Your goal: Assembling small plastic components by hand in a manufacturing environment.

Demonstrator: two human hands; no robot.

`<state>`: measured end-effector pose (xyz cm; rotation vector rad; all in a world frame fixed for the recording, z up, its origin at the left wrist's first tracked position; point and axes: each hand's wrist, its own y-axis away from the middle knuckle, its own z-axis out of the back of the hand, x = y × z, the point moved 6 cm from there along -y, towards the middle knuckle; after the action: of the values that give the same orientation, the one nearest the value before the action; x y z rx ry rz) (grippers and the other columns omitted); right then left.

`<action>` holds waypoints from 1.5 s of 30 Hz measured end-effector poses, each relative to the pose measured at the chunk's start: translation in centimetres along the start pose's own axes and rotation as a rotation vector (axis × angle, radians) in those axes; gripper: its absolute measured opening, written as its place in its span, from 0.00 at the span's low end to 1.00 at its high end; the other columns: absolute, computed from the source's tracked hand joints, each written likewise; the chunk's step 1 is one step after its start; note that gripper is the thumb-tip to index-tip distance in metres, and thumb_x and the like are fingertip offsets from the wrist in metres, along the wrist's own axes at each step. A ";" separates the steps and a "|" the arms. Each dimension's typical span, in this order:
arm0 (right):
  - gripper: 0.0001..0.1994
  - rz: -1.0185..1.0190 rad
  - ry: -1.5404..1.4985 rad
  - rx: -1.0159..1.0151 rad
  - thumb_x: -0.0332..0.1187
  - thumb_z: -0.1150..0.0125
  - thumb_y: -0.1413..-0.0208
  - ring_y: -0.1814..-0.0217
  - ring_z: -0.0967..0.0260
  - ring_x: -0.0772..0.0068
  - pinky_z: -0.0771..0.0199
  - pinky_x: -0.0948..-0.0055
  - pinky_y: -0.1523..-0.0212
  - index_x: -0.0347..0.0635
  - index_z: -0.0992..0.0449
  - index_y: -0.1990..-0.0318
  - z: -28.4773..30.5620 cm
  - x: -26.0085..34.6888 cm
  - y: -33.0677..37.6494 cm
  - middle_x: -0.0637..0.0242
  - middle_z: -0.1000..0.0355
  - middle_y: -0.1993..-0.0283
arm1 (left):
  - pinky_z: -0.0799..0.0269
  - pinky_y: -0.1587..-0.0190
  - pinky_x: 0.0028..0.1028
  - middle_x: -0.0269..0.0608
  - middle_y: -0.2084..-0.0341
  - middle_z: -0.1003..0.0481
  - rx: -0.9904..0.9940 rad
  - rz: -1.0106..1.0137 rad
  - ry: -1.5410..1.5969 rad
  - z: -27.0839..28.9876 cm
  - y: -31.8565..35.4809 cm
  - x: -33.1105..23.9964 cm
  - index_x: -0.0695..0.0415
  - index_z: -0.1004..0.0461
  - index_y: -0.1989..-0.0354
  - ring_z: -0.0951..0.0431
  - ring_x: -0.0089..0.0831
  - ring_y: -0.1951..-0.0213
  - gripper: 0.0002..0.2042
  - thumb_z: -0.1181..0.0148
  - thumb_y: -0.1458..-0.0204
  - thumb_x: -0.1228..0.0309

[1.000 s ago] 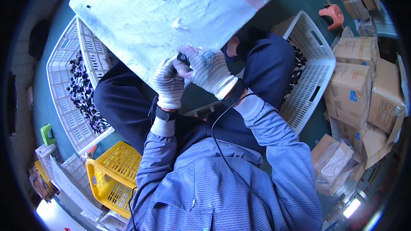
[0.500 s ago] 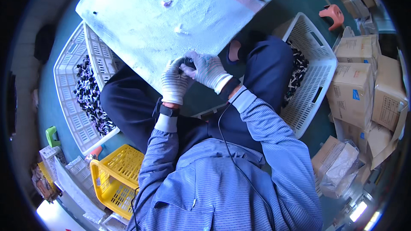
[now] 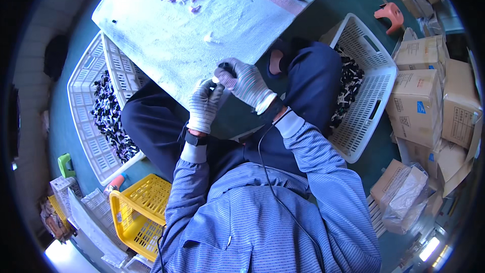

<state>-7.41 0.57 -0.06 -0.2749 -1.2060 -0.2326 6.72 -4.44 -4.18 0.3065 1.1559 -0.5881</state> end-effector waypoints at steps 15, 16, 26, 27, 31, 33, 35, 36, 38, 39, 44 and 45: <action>0.25 -0.621 -1.672 0.096 0.52 0.50 0.34 0.80 0.56 0.82 0.51 0.77 0.77 0.33 0.31 0.48 -1.3 2.2 3.3 0.79 0.54 0.80 | 0.29 0.59 0.26 0.40 0.68 0.22 -0.056 0.097 0.293 1.3 3.1 -4.2 0.63 0.24 0.54 0.25 0.23 0.65 0.10 0.43 0.39 0.70; 0.25 -0.629 -1.659 0.079 0.52 0.50 0.34 0.80 0.57 0.82 0.52 0.77 0.77 0.33 0.32 0.48 -1.2 2.5 3.5 0.79 0.54 0.80 | 0.28 0.58 0.26 0.41 0.67 0.22 -0.038 0.117 0.296 1.1 3.3 -4.1 0.64 0.24 0.54 0.25 0.23 0.65 0.11 0.43 0.39 0.69; 0.24 -0.664 -1.809 0.059 0.50 0.49 0.33 0.77 0.52 0.81 0.48 0.78 0.77 0.35 0.33 0.46 -0.6 3.5 5.0 0.77 0.45 0.76 | 0.31 0.57 0.21 0.33 0.62 0.23 0.177 0.294 0.417 -0.6 4.4 -5.8 0.64 0.27 0.46 0.28 0.18 0.61 0.16 0.45 0.37 0.66; 0.24 -0.678 -1.817 0.036 0.50 0.49 0.33 0.77 0.52 0.81 0.49 0.79 0.77 0.35 0.33 0.46 -0.7 3.7 5.2 0.77 0.45 0.76 | 0.30 0.59 0.21 0.35 0.64 0.23 0.182 0.277 0.457 -0.8 4.5 -6.2 0.64 0.28 0.46 0.27 0.18 0.64 0.15 0.46 0.36 0.67; 0.26 -0.756 -1.821 -0.065 0.50 0.50 0.34 0.81 0.59 0.82 0.54 0.78 0.78 0.33 0.31 0.44 -0.6 3.7 5.7 0.79 0.55 0.80 | 0.29 0.63 0.20 0.32 0.66 0.25 0.259 0.315 0.583 -1.1 4.6 -6.6 0.65 0.29 0.46 0.28 0.17 0.67 0.15 0.48 0.35 0.68; 0.27 -0.756 -1.753 -0.124 0.51 0.52 0.33 0.82 0.60 0.82 0.55 0.78 0.79 0.32 0.32 0.43 -0.6 3.7 5.9 0.79 0.57 0.80 | 0.29 0.64 0.21 0.34 0.67 0.24 0.290 0.386 0.647 -1.3 4.8 -6.2 0.64 0.29 0.46 0.27 0.17 0.68 0.14 0.48 0.35 0.68; 0.27 -0.773 -1.778 -0.122 0.51 0.52 0.33 0.82 0.60 0.82 0.55 0.77 0.79 0.32 0.32 0.43 -0.9 3.6 6.0 0.79 0.57 0.80 | 0.28 0.64 0.21 0.36 0.68 0.24 0.284 0.351 0.658 -1.9 4.8 -5.3 0.64 0.28 0.47 0.27 0.18 0.68 0.14 0.48 0.35 0.68; 0.27 -0.780 -1.809 -0.117 0.51 0.52 0.33 0.82 0.60 0.82 0.55 0.77 0.80 0.32 0.32 0.43 -1.1 3.7 6.0 0.79 0.57 0.81 | 0.28 0.64 0.22 0.37 0.69 0.24 0.278 0.309 0.662 -1.9 4.8 -5.1 0.64 0.28 0.47 0.26 0.19 0.69 0.14 0.48 0.35 0.69; 0.27 -0.791 -1.771 -0.139 0.51 0.52 0.33 0.83 0.61 0.82 0.55 0.77 0.80 0.31 0.32 0.43 -1.1 3.3 6.0 0.79 0.58 0.81 | 0.27 0.64 0.23 0.39 0.69 0.24 0.288 0.307 0.645 -1.7 4.7 -5.0 0.64 0.28 0.47 0.25 0.21 0.69 0.14 0.49 0.35 0.69; 0.26 -0.750 -1.803 -0.061 0.51 0.51 0.33 0.80 0.57 0.80 0.52 0.77 0.78 0.33 0.32 0.45 -1.1 3.3 6.0 0.77 0.54 0.79 | 0.27 0.64 0.23 0.39 0.69 0.24 0.315 0.316 0.629 -1.6 4.6 -5.2 0.64 0.28 0.46 0.25 0.21 0.69 0.14 0.49 0.36 0.69; 0.25 -0.740 -1.739 -0.026 0.52 0.49 0.34 0.76 0.53 0.77 0.49 0.76 0.75 0.34 0.31 0.47 -0.9 4.0 5.6 0.73 0.50 0.77 | 0.27 0.63 0.24 0.39 0.69 0.24 0.360 0.315 0.591 -1.9 4.5 -4.7 0.63 0.28 0.45 0.25 0.22 0.69 0.14 0.49 0.36 0.70; 0.26 -0.793 -1.715 -0.083 0.52 0.50 0.34 0.79 0.57 0.79 0.52 0.77 0.77 0.34 0.31 0.46 -1.0 3.8 5.7 0.75 0.54 0.79 | 0.27 0.63 0.24 0.39 0.69 0.23 0.346 0.312 0.604 -2.0 4.5 -4.7 0.63 0.28 0.45 0.25 0.22 0.69 0.14 0.49 0.36 0.71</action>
<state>-3.39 5.50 2.72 0.0250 -2.9973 -0.8208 6.57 1.55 -0.92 0.9935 1.5406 -0.4242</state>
